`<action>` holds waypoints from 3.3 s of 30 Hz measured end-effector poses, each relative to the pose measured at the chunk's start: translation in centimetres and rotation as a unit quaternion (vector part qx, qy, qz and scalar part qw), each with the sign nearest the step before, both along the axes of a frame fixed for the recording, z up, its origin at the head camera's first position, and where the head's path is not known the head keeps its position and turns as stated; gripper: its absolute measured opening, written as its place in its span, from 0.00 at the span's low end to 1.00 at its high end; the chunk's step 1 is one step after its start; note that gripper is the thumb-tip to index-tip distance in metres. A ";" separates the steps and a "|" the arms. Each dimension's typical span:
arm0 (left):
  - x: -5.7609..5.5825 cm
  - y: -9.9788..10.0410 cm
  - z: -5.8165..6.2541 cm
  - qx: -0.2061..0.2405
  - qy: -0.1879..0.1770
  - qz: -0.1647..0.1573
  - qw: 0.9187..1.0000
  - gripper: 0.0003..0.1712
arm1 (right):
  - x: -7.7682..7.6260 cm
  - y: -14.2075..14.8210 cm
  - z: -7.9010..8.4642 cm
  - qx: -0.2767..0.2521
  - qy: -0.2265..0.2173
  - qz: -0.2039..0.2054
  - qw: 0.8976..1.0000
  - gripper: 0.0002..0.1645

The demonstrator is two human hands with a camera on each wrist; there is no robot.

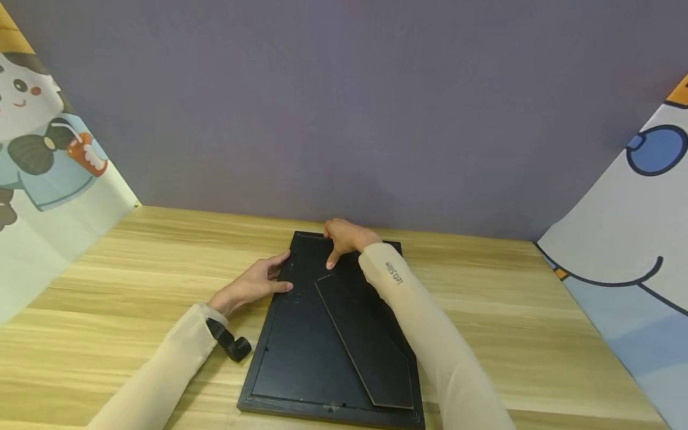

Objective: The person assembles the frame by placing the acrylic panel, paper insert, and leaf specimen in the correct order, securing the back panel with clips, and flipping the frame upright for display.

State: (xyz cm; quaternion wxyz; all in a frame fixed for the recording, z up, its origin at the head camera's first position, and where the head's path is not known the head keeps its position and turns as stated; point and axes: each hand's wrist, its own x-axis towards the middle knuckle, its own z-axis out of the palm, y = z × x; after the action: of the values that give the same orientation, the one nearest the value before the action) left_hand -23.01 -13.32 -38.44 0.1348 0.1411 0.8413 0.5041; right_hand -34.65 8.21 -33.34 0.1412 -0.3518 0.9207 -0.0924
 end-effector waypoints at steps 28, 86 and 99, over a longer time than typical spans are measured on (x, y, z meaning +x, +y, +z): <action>0.1 0.0 -0.4 0.018 0.003 -0.013 1.000 0.46 | 0.0 -0.2 0.0 0.027 0.002 -0.019 0.999 0.41; 1.5 -0.3 -0.5 0.009 0.023 -0.018 1.000 0.44 | 12.7 12.9 -1.5 -0.207 -0.054 -0.244 0.946 0.13; 5.5 0.0 0.6 -0.064 0.038 0.069 0.995 0.31 | 15.0 14.0 -2.3 -0.265 -0.233 -0.278 0.893 0.24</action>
State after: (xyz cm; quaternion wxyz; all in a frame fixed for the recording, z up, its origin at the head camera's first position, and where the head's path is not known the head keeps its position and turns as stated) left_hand -17.50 -13.28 -37.85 0.0757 0.0926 0.8843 0.4514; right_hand -19.64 22.21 -35.63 0.2221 -0.0746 0.8629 -0.4479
